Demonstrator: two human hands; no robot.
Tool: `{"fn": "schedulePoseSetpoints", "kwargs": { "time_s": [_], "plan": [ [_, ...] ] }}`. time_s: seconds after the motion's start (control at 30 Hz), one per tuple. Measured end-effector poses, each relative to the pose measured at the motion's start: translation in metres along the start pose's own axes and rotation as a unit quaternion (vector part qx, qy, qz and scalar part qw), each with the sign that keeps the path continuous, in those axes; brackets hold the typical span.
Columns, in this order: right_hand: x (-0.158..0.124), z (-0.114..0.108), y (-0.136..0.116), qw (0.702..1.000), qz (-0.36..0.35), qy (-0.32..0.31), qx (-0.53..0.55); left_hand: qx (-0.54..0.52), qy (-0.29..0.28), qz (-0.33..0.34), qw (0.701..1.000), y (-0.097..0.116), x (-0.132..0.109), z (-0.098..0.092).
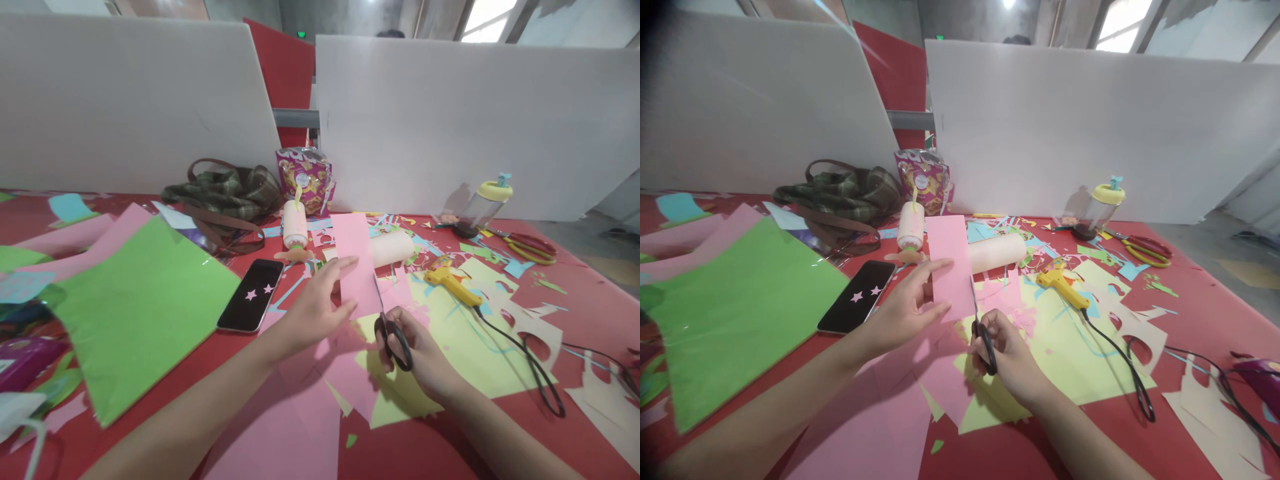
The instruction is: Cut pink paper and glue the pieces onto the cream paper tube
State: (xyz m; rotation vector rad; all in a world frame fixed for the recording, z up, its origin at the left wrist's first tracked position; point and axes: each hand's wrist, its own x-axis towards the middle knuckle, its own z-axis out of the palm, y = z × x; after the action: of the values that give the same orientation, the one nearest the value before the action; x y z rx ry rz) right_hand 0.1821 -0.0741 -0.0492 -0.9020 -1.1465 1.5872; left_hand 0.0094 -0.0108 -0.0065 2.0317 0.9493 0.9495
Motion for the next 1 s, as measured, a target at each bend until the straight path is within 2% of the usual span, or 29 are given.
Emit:
{"fn": "schedulePoseSetpoints", "kwargs": {
  "time_s": [0.33,1.0],
  "plan": [
    [0.0013,-0.0026,0.0025,1.000,-0.010,-0.011,0.014,0.017,-0.017,-0.012,1.000,0.0055,-0.0005,0.0002],
    [0.0008,-0.0005,-0.0001,1.000,-0.003,0.014,-0.009,0.002,-0.013,-0.007,1.000,0.0049,-0.0009,0.0044]
  ]
}}
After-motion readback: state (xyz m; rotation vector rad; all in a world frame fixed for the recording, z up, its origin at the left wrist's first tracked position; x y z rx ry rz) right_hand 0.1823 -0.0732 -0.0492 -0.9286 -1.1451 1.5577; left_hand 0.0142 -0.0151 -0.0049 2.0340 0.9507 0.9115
